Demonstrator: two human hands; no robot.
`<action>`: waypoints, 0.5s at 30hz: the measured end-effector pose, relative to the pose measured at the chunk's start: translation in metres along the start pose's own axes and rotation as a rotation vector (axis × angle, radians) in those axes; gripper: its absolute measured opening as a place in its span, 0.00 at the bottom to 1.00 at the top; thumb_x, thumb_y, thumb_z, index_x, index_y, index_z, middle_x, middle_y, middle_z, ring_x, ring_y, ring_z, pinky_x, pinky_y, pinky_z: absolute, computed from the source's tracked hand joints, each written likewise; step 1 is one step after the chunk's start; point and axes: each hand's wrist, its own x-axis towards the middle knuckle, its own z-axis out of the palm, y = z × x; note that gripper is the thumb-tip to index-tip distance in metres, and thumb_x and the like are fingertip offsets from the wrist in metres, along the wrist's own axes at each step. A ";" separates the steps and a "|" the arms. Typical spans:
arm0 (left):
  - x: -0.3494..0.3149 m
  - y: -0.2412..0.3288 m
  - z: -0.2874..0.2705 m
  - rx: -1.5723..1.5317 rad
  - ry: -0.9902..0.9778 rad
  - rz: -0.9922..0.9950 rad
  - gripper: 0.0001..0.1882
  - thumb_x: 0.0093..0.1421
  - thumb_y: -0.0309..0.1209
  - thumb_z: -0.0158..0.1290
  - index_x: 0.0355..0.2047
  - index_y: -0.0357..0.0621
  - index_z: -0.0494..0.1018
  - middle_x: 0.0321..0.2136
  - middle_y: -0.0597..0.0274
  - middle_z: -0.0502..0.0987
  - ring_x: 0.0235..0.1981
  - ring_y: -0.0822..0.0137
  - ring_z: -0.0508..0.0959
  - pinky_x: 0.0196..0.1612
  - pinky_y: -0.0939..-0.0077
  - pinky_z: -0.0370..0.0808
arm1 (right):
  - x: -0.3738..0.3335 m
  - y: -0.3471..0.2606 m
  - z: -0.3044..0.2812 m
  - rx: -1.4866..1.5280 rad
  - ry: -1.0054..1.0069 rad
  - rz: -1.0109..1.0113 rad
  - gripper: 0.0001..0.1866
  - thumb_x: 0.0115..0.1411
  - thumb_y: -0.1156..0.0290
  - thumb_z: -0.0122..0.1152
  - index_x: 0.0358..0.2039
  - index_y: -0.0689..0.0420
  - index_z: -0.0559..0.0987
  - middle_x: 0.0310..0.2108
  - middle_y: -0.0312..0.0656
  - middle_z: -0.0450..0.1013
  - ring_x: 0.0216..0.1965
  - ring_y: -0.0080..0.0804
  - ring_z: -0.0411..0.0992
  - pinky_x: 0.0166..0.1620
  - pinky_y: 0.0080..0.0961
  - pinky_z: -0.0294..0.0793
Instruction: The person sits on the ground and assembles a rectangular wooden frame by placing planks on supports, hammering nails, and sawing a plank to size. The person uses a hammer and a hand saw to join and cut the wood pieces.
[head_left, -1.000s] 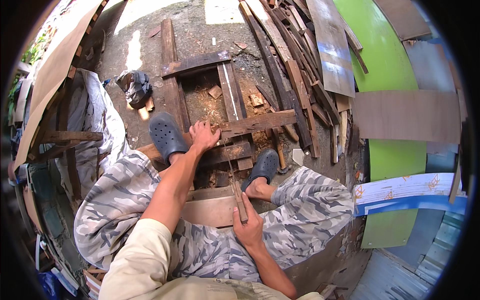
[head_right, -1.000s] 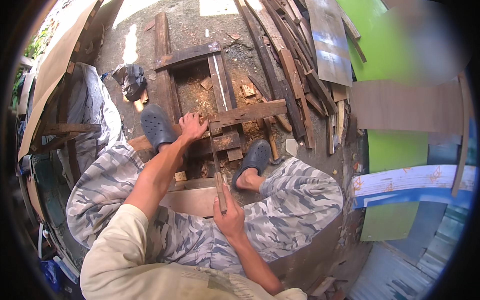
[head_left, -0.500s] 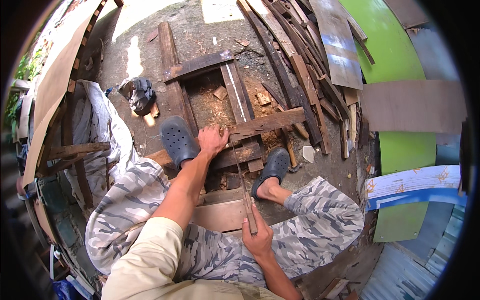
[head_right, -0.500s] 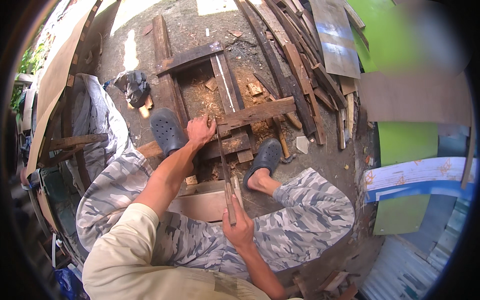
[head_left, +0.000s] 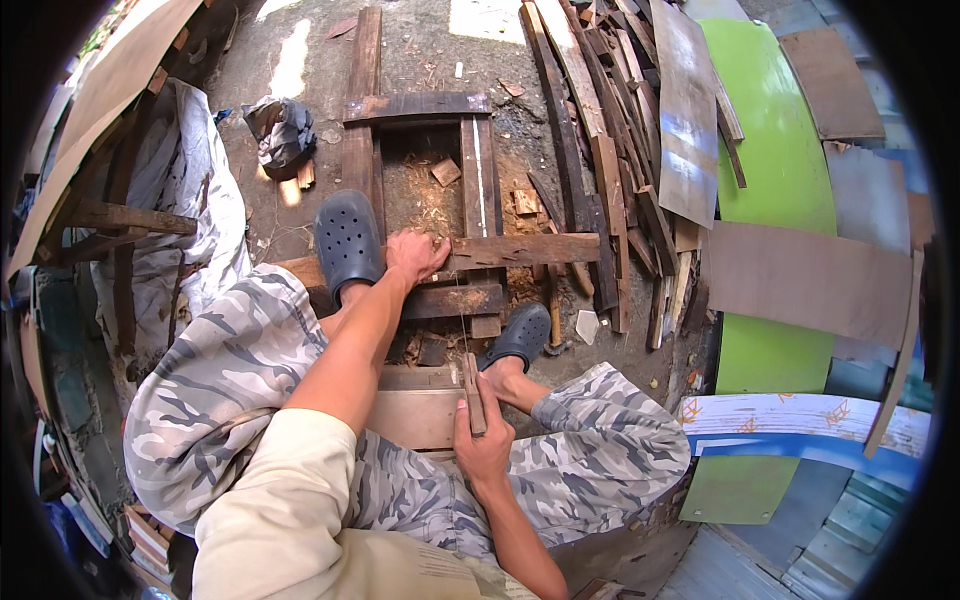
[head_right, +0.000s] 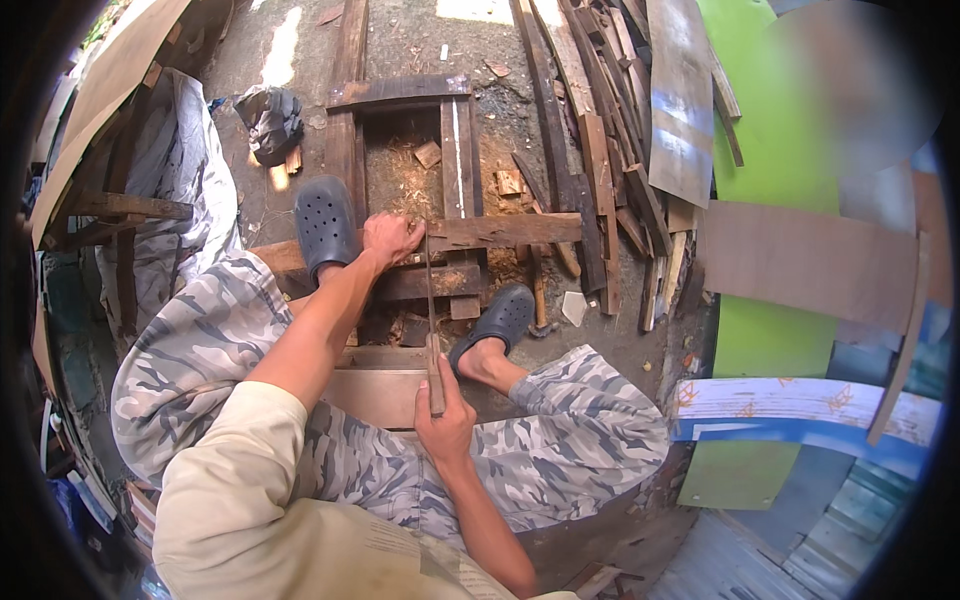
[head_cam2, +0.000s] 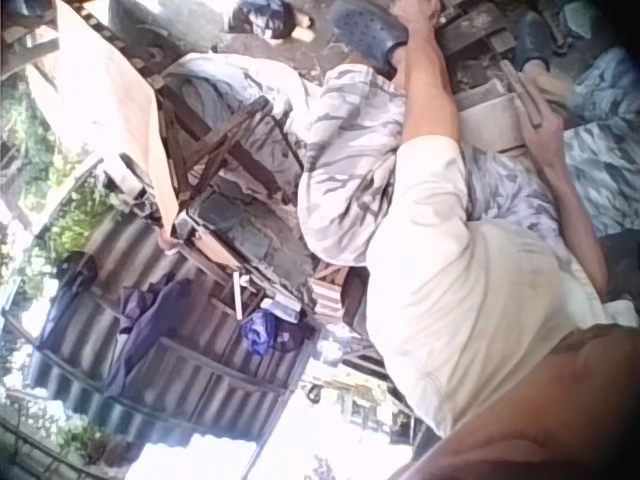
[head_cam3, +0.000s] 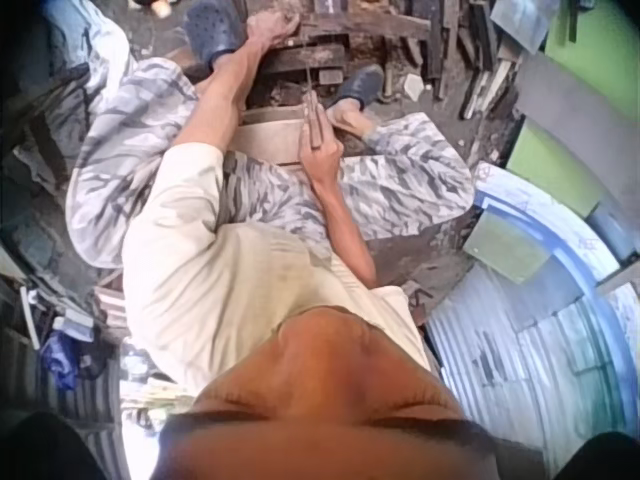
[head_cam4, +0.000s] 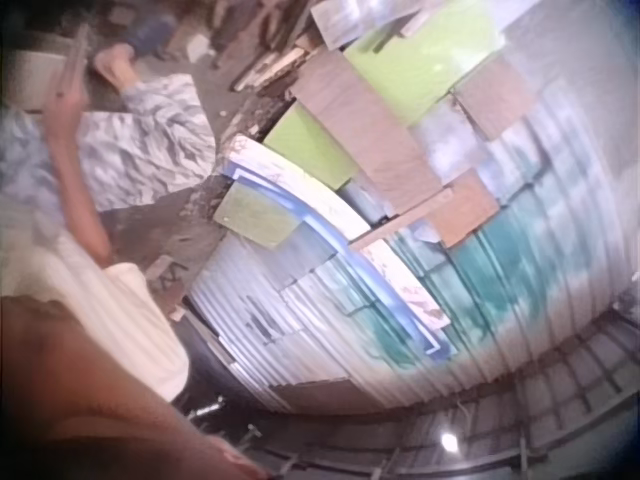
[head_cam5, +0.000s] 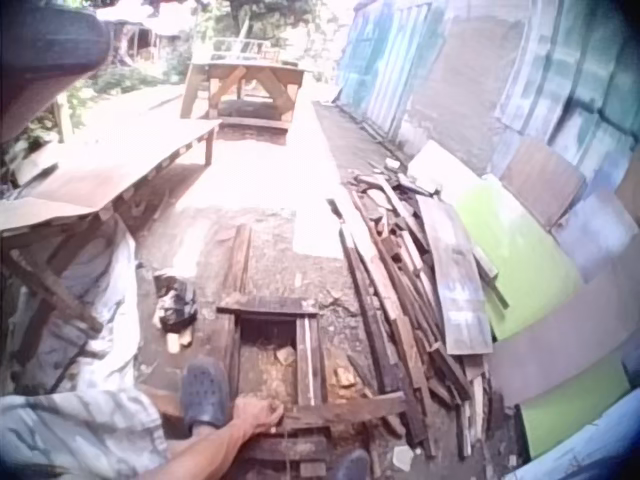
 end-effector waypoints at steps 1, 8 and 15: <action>-0.001 -0.003 -0.001 0.057 0.022 0.028 0.29 0.65 0.55 0.43 0.34 0.46 0.85 0.35 0.48 0.83 0.43 0.50 0.81 0.53 0.55 0.74 | 0.000 -0.002 -0.001 0.015 -0.033 0.043 0.25 0.63 0.73 0.61 0.60 0.66 0.74 0.44 0.62 0.79 0.45 0.52 0.81 0.46 0.37 0.80; 0.004 0.000 -0.005 -0.072 -0.108 -0.058 0.33 0.64 0.59 0.43 0.31 0.43 0.85 0.31 0.45 0.83 0.39 0.48 0.83 0.45 0.55 0.79 | -0.005 -0.007 -0.015 0.017 -0.060 0.073 0.25 0.63 0.72 0.61 0.60 0.65 0.73 0.45 0.62 0.79 0.46 0.52 0.81 0.47 0.36 0.79; 0.006 -0.005 0.000 -0.088 -0.092 -0.056 0.35 0.64 0.60 0.42 0.29 0.40 0.84 0.30 0.42 0.83 0.36 0.46 0.84 0.41 0.54 0.80 | -0.001 -0.022 -0.014 0.039 -0.037 0.143 0.27 0.63 0.70 0.61 0.62 0.63 0.73 0.47 0.61 0.79 0.48 0.49 0.80 0.49 0.35 0.78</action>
